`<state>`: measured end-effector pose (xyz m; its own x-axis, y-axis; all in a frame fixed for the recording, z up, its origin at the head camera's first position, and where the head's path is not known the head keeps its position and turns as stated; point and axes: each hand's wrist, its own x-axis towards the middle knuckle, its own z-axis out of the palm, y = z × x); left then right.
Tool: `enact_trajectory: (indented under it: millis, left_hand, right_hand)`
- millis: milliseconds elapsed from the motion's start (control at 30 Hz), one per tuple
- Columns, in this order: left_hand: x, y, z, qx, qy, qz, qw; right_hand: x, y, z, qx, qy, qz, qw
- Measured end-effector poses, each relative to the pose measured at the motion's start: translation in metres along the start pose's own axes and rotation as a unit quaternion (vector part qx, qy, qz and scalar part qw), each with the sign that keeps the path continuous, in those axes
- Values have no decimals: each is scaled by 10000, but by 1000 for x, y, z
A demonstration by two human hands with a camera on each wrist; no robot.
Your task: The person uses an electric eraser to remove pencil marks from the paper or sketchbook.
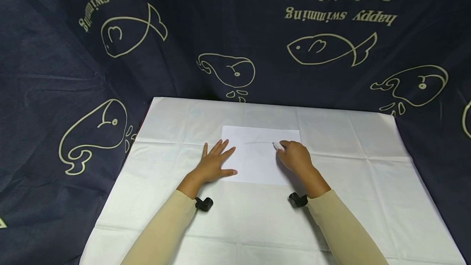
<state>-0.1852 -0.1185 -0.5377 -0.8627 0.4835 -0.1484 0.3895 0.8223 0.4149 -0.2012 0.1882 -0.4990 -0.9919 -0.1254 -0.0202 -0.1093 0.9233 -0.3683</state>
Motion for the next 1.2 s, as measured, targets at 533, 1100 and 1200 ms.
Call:
enact_trajectory:
  millis: [533, 1100, 1200]
  left_hand:
    - [-1, 0, 0, -26, -9, -47, 10000]
    - [0, 0, 0, -38, -38, -58, 10000]
    - [0, 0, 0, -30, -47, -54, 10000]
  right_hand:
    - [1, -1, -1, -42, -10, 9, 10000]
    - [0, 1, -3, -41, -64, 56, 10000]
    - [0, 0, -4, -7, -78, 43, 10000]
